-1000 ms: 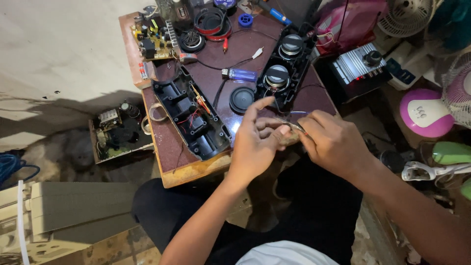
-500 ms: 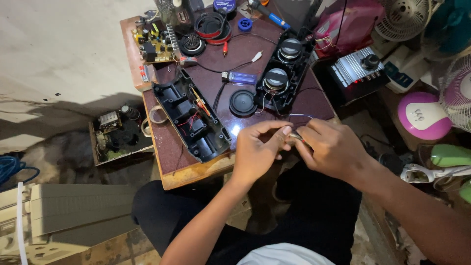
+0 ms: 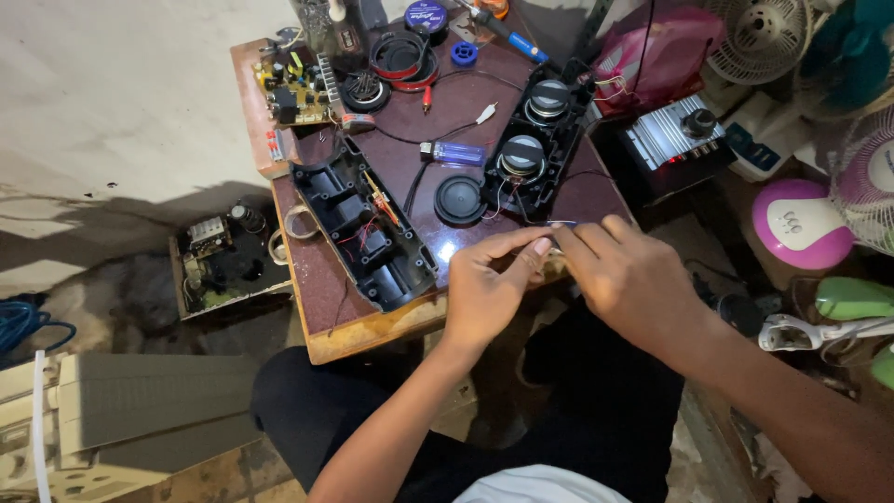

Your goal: Joining and insulating wires for a portable speaker repair using a lighter

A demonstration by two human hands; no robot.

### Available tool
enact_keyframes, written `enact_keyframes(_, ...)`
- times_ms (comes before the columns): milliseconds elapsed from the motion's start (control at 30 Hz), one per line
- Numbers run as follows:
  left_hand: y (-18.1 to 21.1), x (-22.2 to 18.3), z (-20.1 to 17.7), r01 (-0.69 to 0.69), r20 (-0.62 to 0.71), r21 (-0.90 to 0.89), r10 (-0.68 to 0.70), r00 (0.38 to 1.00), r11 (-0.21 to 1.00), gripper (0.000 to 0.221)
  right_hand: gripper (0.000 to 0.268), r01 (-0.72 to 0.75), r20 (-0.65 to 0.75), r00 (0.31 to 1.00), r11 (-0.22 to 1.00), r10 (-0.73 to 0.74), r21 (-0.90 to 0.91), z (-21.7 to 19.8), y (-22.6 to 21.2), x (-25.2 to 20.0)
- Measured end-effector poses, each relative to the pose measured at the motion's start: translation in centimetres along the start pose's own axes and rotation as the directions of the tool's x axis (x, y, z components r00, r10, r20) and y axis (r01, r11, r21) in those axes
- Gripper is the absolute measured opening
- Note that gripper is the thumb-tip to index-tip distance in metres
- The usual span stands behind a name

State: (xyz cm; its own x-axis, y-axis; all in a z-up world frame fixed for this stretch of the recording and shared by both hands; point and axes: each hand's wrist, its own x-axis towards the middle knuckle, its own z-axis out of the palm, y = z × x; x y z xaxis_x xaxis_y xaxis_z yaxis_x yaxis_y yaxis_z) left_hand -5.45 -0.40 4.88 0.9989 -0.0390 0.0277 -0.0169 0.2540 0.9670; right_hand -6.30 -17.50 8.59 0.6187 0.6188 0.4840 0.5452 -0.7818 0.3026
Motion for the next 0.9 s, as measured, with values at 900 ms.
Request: enact_keyframes(900,-0.7,1.1,0.4,0.110,-0.229,-0.381,-0.209,0.951,0.918,0.028,0.016,-0.080,0.019,0.997,0.997,0.080,-0.004,1.5,2.0,1.1)
